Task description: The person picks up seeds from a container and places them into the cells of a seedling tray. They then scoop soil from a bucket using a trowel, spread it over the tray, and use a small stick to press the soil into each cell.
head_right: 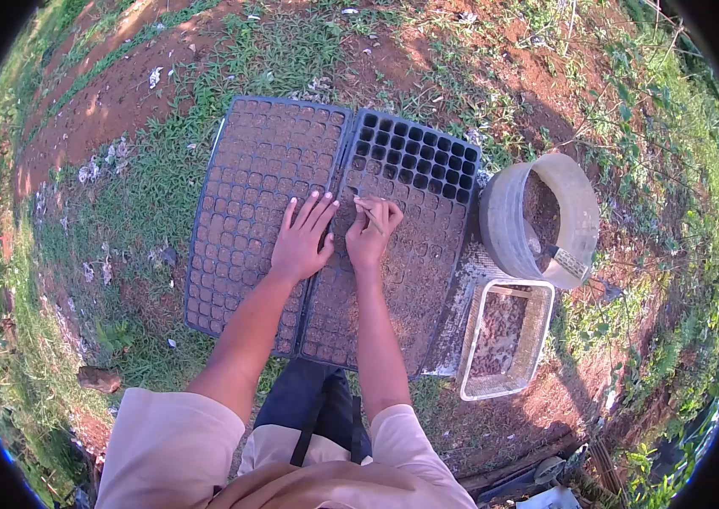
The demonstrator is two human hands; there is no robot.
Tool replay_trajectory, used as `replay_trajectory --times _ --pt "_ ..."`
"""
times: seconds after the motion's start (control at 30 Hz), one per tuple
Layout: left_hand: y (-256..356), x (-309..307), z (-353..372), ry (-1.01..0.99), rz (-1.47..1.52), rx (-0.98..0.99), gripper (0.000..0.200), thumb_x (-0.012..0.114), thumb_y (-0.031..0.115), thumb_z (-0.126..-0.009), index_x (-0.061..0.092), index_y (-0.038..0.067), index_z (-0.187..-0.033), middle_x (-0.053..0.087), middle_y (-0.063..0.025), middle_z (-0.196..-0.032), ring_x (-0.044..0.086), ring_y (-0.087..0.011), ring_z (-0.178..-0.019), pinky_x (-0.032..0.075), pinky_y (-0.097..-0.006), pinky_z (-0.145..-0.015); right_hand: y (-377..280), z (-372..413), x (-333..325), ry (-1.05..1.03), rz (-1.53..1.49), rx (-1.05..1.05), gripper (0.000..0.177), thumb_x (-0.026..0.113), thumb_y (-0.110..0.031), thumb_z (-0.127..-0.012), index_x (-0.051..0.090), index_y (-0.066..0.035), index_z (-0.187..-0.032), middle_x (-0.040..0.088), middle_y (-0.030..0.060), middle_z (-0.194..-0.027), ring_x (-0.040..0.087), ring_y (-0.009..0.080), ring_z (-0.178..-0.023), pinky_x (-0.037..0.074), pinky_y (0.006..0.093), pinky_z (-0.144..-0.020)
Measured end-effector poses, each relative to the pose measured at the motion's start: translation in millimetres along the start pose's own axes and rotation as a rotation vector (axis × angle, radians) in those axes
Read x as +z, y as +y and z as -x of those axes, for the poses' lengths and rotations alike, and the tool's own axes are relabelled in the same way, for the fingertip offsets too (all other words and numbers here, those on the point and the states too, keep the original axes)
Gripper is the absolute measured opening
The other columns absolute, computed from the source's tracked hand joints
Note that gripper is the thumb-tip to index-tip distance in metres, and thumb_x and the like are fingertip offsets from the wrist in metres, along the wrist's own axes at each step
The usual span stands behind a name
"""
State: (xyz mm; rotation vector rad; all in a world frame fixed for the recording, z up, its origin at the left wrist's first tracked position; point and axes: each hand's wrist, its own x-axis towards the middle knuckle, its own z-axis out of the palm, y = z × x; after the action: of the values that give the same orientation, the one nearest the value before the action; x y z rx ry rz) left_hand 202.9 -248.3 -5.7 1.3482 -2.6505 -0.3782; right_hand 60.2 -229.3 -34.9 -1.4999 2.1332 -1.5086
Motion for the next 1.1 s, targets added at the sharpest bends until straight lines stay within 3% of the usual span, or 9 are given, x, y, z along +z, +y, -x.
replay_trajectory --times 0.6,1.1 --pt "0.5 -0.3 0.4 0.037 0.003 0.014 0.059 0.049 0.027 -0.087 0.038 0.015 -0.144 0.035 -0.0044 -0.15 0.025 -0.0203 -0.142 0.014 -0.0488 -0.118 -2.9 -2.0 -1.7 0.012 0.062 -0.039 0.023 0.06 0.006 -0.08 0.062 -0.011 -0.094 0.063 0.0037 -0.1 0.044 0.0288 -0.112 0.035 0.0384 -0.098" --pt "0.7 -1.9 0.2 0.029 0.012 0.013 0.059 0.049 0.027 -0.088 0.037 0.014 -0.144 0.034 -0.0045 -0.151 0.024 -0.0205 -0.143 0.013 -0.0487 -0.119 -3.2 -7.1 -1.0 -0.041 0.08 -0.056 0.017 0.059 0.003 -0.082 0.061 -0.01 -0.093 0.062 0.0045 -0.098 0.046 0.0294 -0.109 0.033 0.0406 -0.1"
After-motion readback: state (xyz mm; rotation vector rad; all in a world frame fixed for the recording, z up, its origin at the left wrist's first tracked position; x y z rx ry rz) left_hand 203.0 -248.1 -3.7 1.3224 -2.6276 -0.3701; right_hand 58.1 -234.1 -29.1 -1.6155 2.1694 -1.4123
